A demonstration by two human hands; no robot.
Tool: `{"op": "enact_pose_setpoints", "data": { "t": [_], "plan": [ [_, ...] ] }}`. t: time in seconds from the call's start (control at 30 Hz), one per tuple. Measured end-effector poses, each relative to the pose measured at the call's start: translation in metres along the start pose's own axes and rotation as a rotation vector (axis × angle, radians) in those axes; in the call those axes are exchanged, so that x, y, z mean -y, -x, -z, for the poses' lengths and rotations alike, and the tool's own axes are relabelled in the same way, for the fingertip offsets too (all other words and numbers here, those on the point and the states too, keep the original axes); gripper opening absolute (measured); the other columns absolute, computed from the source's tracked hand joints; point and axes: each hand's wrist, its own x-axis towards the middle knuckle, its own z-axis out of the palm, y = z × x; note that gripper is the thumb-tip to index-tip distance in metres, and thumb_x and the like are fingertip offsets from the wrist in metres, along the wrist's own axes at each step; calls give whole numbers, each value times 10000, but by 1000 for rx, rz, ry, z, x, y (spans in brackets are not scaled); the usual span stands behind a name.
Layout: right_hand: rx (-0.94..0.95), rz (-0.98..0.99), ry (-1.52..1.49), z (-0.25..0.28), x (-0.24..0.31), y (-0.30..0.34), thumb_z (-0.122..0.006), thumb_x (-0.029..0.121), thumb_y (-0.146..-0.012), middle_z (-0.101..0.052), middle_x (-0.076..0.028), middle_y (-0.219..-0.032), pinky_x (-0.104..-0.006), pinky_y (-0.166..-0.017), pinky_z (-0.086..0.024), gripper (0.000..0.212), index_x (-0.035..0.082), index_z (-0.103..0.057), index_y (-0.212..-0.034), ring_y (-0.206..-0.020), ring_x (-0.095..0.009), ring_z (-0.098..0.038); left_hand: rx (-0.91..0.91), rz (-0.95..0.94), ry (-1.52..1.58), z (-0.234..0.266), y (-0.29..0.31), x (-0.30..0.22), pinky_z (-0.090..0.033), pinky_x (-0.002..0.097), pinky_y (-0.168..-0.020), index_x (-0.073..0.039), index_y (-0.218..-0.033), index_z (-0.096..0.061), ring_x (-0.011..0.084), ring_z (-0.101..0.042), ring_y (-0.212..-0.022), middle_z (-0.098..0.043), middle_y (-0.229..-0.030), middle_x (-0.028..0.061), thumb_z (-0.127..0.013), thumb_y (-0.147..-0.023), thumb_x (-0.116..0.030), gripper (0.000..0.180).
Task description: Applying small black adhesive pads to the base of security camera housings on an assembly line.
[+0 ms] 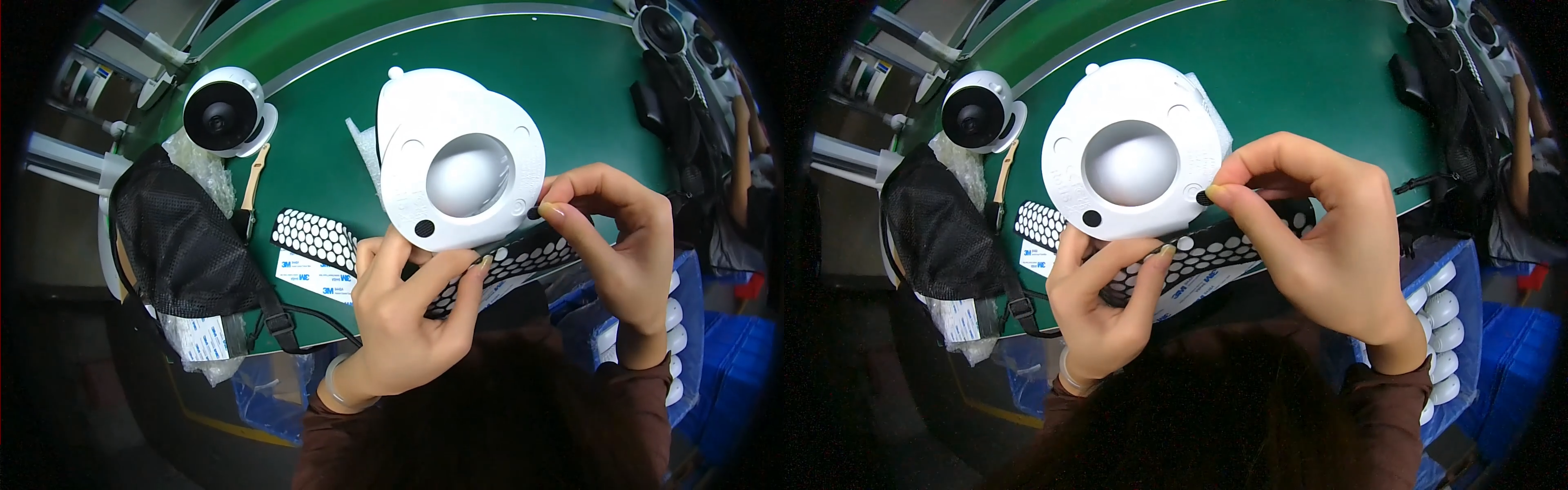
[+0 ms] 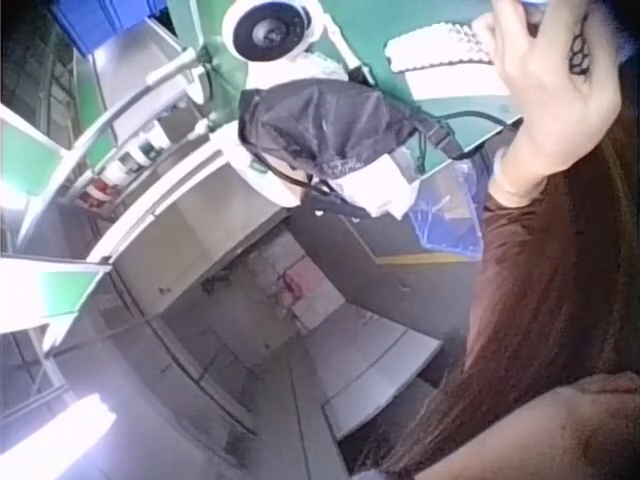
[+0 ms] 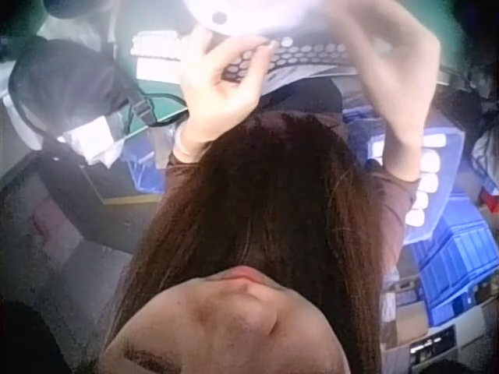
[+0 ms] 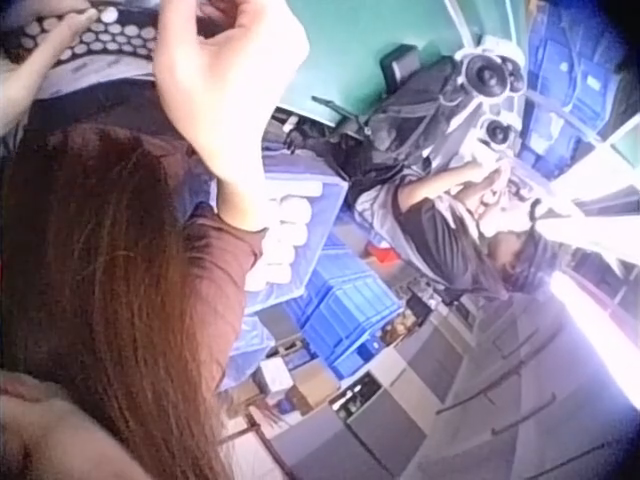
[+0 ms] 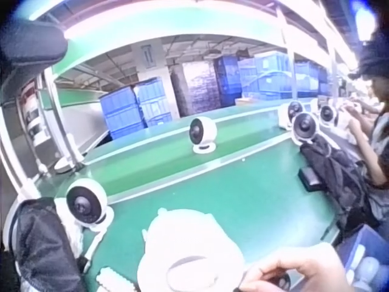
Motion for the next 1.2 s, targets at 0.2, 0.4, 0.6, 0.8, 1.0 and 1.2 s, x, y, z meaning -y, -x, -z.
{"op": "enact_pose_setpoints", "data": {
  "t": [0.2,0.4,0.6,0.8,1.0,1.2],
  "plan": [
    [-21,6,11,-6,-4,-1,-637,3,-768,-626,-42,-782,-185,-674,-448,52,-27,-612,-802,-709,-66,-565,4,-13,-16,-2,-1,2,-312,273,-619,-56,-741,-642,156,-490,-597,-562,-774,57,-707,-605,-28,153],
    [-46,-6,22,-8,-2,-1,-638,3,-767,-622,-36,-756,-180,-674,-445,46,-30,-616,-791,-697,-67,-564,2,-14,-4,-2,-2,2,-311,273,-619,-55,-737,-641,154,-492,-592,-570,-786,60,-706,-606,-29,149],
    [-66,52,91,-11,-4,-2,-644,11,-760,-621,-37,-745,-196,-683,-452,57,-34,-621,-786,-696,-79,-570,-12,-41,13,-2,-2,4,-313,271,-606,-55,-733,-642,157,-490,-584,-575,-789,61,-706,-604,-29,146],
    [-26,139,181,-12,-5,-5,-635,12,-770,-624,-53,-724,-201,-665,-455,80,-37,-573,-762,-703,-85,-584,-8,-59,24,-2,-3,6,-337,273,-593,-53,-733,-647,160,-481,-575,-574,-800,68,-706,-604,-24,145],
    [-220,151,176,-7,-10,5,-518,-25,-843,-636,-125,-826,-232,-721,-465,202,-44,-482,-1041,-803,-130,-614,55,95,22,30,7,-4,-396,244,-614,-48,-748,-683,148,-539,-643,-563,-1078,183,-702,-589,-11,164],
    [134,510,506,-4,13,21,-674,126,-699,-653,-88,-792,-377,-781,-487,144,42,-641,-811,-789,-253,-638,133,25,42,40,3,-9,-377,271,-631,-43,-754,-680,171,-543,-684,-632,-831,79,-695,-565,-6,193]
  ]
}}
